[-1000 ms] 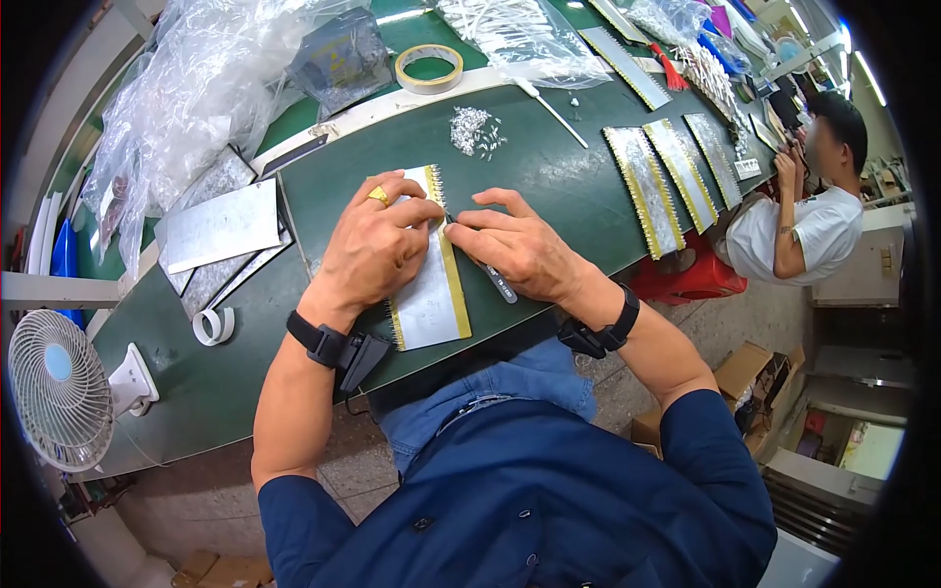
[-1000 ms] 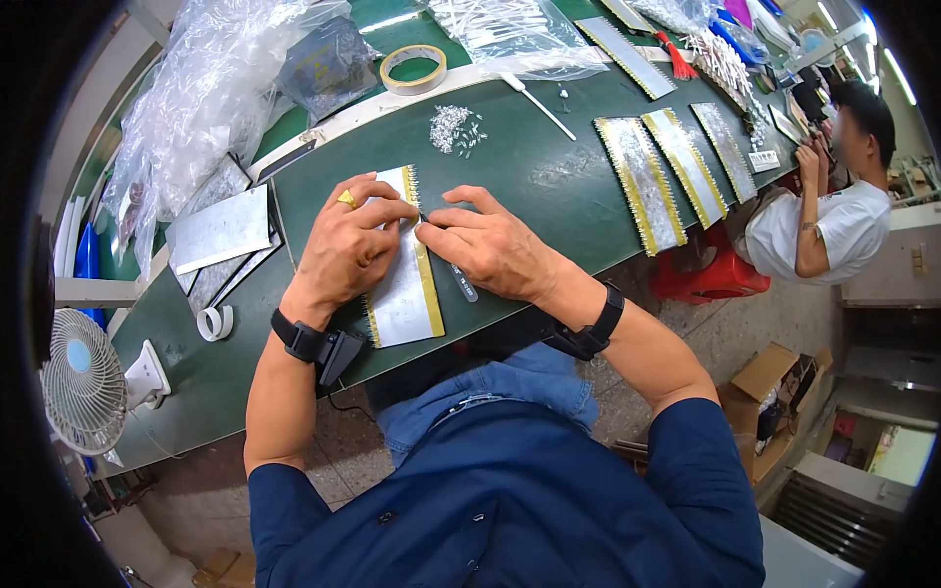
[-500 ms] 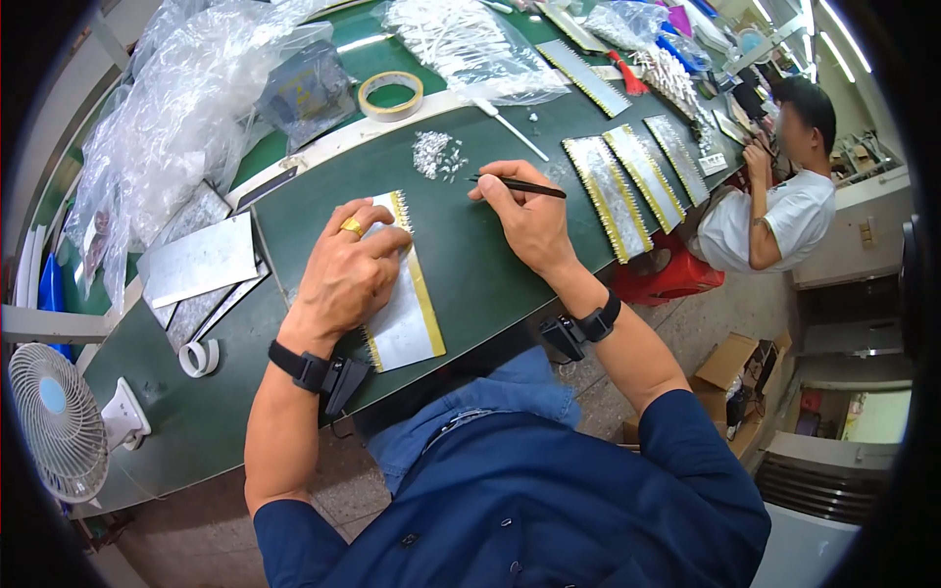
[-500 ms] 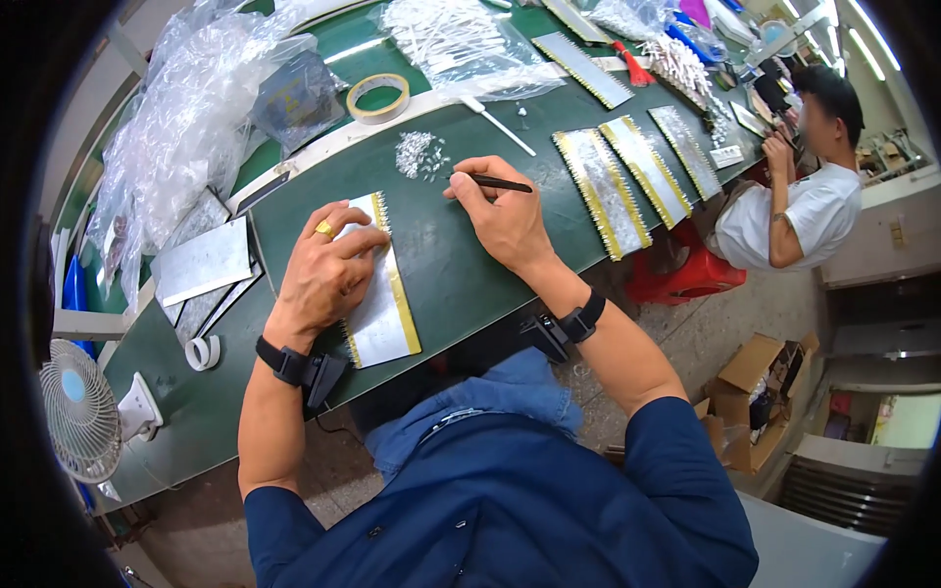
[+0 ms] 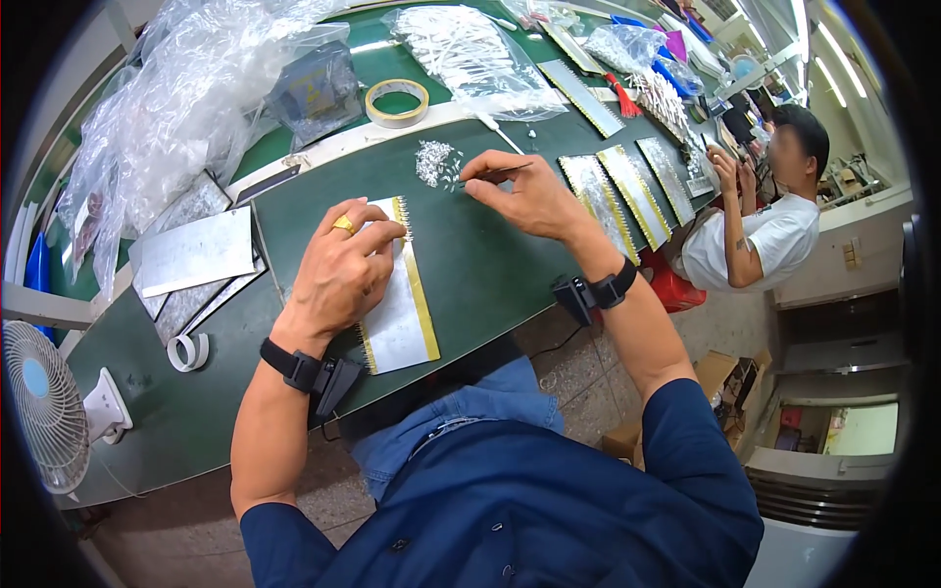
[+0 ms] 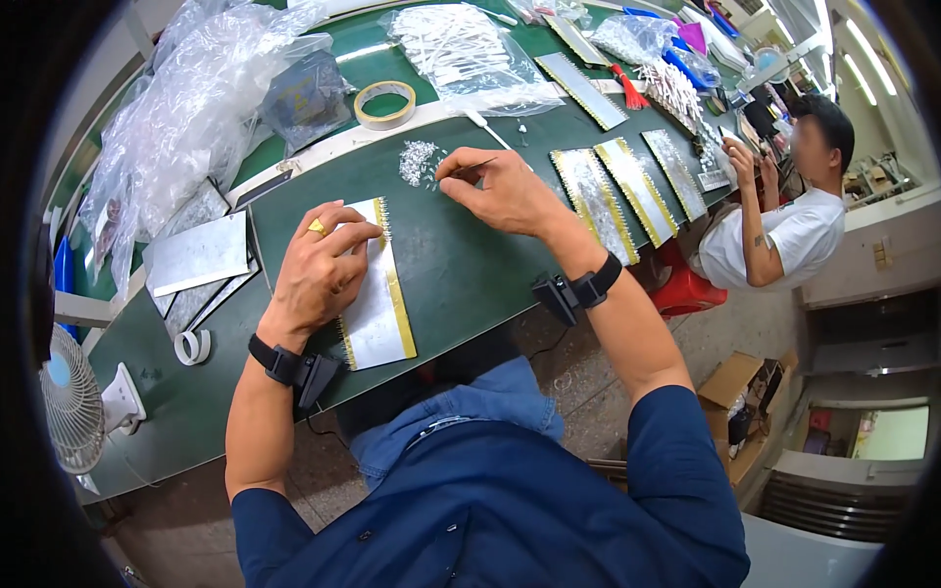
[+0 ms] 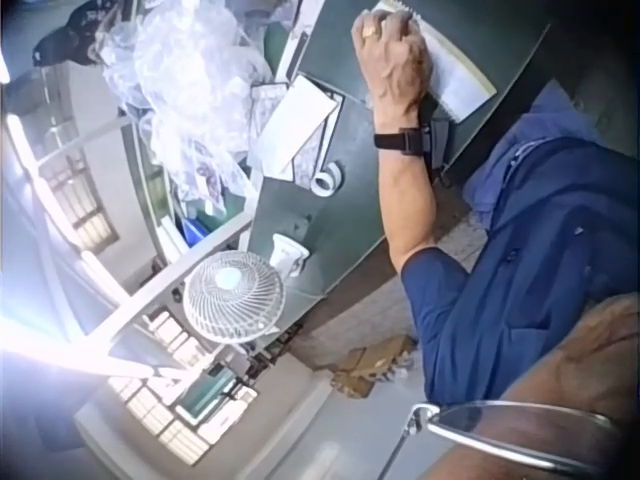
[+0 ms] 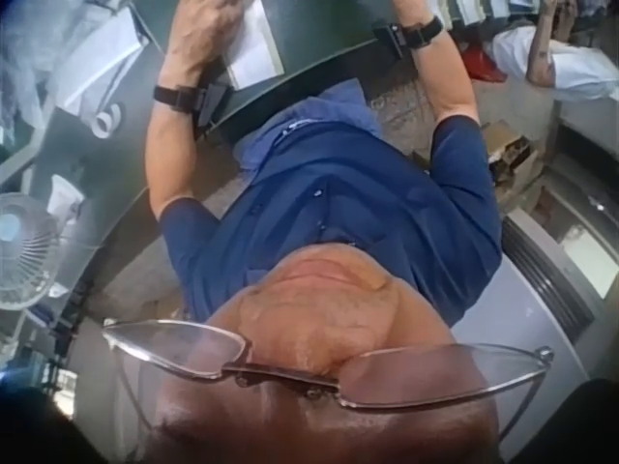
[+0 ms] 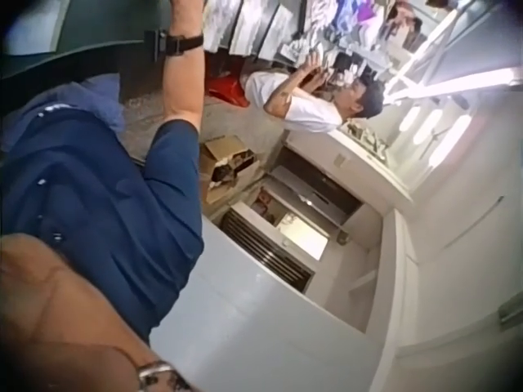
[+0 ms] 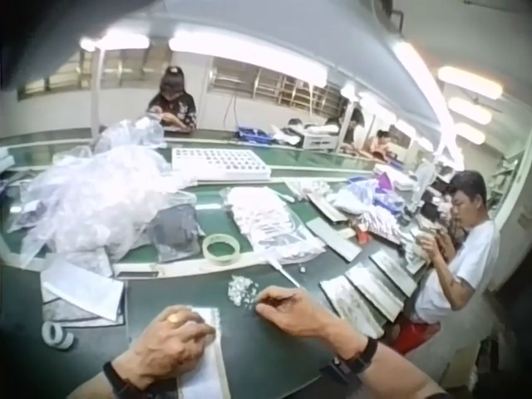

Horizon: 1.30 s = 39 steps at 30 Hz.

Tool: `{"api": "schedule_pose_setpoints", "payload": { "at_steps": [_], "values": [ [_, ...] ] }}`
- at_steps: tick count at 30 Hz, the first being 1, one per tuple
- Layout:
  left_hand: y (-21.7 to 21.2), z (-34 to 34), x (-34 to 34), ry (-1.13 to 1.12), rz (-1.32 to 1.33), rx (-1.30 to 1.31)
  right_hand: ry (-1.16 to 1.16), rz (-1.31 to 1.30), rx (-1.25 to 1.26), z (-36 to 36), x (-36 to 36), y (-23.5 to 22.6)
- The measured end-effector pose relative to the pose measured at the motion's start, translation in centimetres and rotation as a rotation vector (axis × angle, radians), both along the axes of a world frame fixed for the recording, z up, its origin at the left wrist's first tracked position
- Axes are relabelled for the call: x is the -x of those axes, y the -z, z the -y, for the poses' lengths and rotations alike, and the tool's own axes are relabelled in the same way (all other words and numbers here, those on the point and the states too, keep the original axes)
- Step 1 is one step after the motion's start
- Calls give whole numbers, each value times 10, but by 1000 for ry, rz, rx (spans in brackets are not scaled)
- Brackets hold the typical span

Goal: The person picks up small components with tweezers and places them onto a metal plate, using the tool to align them along the edge before setting the plate aside.

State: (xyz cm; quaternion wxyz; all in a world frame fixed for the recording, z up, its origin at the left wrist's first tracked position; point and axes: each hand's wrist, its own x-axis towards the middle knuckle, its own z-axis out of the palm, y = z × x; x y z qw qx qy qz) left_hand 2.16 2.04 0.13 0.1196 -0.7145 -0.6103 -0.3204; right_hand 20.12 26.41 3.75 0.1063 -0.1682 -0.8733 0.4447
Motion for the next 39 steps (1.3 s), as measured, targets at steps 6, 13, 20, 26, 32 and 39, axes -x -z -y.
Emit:
{"api": "schedule_pose_setpoints", "payload": {
  "at_steps": [6, 13, 20, 26, 32, 39],
  "values": [
    [-1, 2, 2, -1, -6, -10, -111, 86, -70, -11, 13, -12],
    [0, 2, 3, 5, -15, -14, -144, 174, -111, -13, 19, -12],
    [0, 2, 2, 9, 4, -22, -59, 85, -24, -16, 13, -17],
    [1, 2, 2, 3, -12, -20, -53, 127, 18, -23, 14, -12],
    [1, 2, 2, 0, -4, -5, -49, 128, 48, -27, 16, 1],
    [2, 3, 3, 1, -1, 1, -76, 157, 45, -26, 19, -5]
  ]
}}
